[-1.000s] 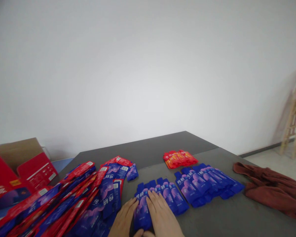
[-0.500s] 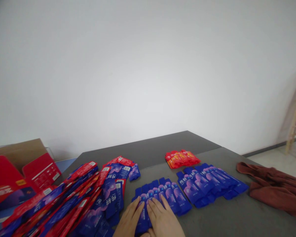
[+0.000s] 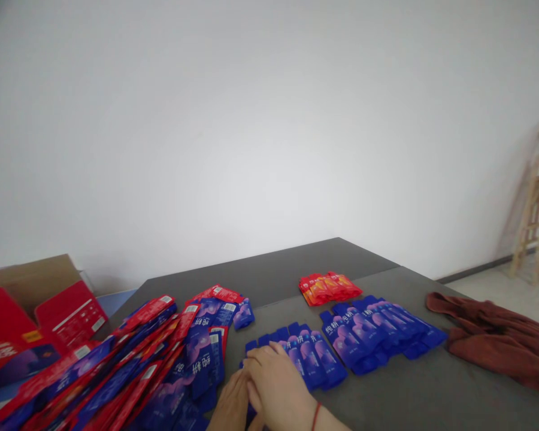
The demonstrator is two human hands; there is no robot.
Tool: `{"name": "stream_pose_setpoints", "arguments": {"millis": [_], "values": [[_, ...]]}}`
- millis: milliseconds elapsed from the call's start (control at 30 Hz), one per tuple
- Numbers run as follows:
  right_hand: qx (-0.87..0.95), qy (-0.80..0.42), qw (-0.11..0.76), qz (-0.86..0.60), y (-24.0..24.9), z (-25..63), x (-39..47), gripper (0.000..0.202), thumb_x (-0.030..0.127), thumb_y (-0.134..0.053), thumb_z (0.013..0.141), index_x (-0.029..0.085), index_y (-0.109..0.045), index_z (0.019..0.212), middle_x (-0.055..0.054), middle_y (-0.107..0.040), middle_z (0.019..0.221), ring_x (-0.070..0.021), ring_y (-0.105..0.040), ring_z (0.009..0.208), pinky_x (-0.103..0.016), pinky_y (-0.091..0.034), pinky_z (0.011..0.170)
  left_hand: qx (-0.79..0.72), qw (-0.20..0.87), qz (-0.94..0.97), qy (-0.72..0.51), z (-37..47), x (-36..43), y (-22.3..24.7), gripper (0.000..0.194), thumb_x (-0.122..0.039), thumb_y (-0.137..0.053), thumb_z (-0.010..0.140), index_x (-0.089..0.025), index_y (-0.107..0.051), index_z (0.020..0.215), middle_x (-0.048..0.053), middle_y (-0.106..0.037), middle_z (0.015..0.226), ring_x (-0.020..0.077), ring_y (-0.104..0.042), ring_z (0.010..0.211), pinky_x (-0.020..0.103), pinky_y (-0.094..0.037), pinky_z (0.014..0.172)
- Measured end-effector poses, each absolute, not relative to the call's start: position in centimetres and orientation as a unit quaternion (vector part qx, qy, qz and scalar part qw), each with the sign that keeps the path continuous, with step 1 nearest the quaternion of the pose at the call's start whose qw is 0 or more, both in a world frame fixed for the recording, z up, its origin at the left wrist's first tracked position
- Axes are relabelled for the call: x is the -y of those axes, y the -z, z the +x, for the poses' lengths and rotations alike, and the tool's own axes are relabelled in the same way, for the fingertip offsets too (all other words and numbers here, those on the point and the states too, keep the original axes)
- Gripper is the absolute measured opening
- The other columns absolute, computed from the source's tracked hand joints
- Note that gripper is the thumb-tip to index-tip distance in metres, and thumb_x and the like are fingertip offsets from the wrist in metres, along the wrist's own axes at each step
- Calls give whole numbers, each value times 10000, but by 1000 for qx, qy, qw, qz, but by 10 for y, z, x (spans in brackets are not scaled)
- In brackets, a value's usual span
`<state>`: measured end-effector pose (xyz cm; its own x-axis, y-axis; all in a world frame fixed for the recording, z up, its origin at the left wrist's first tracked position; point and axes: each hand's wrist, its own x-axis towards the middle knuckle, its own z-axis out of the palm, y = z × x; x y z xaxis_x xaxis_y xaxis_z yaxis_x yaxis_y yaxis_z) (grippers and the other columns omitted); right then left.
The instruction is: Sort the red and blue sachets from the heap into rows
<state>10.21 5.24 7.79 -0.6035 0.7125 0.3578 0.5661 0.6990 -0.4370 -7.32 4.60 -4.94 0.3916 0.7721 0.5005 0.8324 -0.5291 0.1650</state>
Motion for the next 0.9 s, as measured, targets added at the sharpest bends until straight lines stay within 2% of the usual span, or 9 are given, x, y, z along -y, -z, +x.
{"name": "stream_pose_setpoints", "arguments": {"millis": [67,233,467,533,600,767,900], "values": [[897,-147,254,-330,-82,76,-62,338,283,-528,855,205,-618,1171,-69,-625,1224,-222,-524,1156,-380,-326,1051,504,36,-810,297,-71,-42,51,608,-328,-554,840,-157,-387,1399,162,-530,1348,309,-467,1262,479,-438,1008],[898,-151,200,-363,-89,10,-90,535,476,-653,753,114,-603,1144,-158,-632,1144,-312,-571,1048,-425,-446,900,538,-28,-779,321,-72,-35,53,484,-291,-435,914,-175,-418,1383,152,-506,1374,285,-426,1306,479,-386,1060],[873,-151,178,-429,-83,-49,-121,649,463,-749,647,74,-577,1138,-217,-611,1136,-368,-527,1088,-492,-403,901,528,-77,-765,359,-74,-36,43,564,-298,-447,909,-208,-298,1445,130,-423,1446,269,-297,1384,492,-318,1108],[862,-176,190,-436,-81,-56,-126,713,418,-801,580,84,-561,1162,-218,-595,1168,-378,-507,1110,-503,-383,917,524,-89,-764,365,-73,-36,40,566,-303,-451,906,-205,-301,1443,136,-408,1454,270,-286,1388,498,-311,1110],[849,-200,209,-443,-79,-60,-130,725,359,-812,565,93,-545,1184,-215,-578,1199,-378,-492,1126,-504,-375,919,528,-101,-759,368,-73,-36,38,563,-303,-455,902,-197,-312,1436,147,-403,1454,272,-288,1387,505,-310,1109],[812,-264,257,-452,-80,-57,-138,502,281,-688,709,126,-558,1168,-170,-604,1183,-330,-512,1125,-469,-375,922,531,-121,-749,377,-70,-36,31,541,-267,-488,872,-193,-379,1397,140,-420,1442,273,-292,1385,505,-294,1117],[770,-343,301,-447,-86,-47,-145,121,232,-661,724,166,-646,824,-85,-672,957,-254,-585,976,-370,-416,837,537,-133,-735,391,-67,-35,23,550,-253,-460,865,-159,-360,1398,150,-409,1443,262,-310,1375,496,-279,1124]]}}
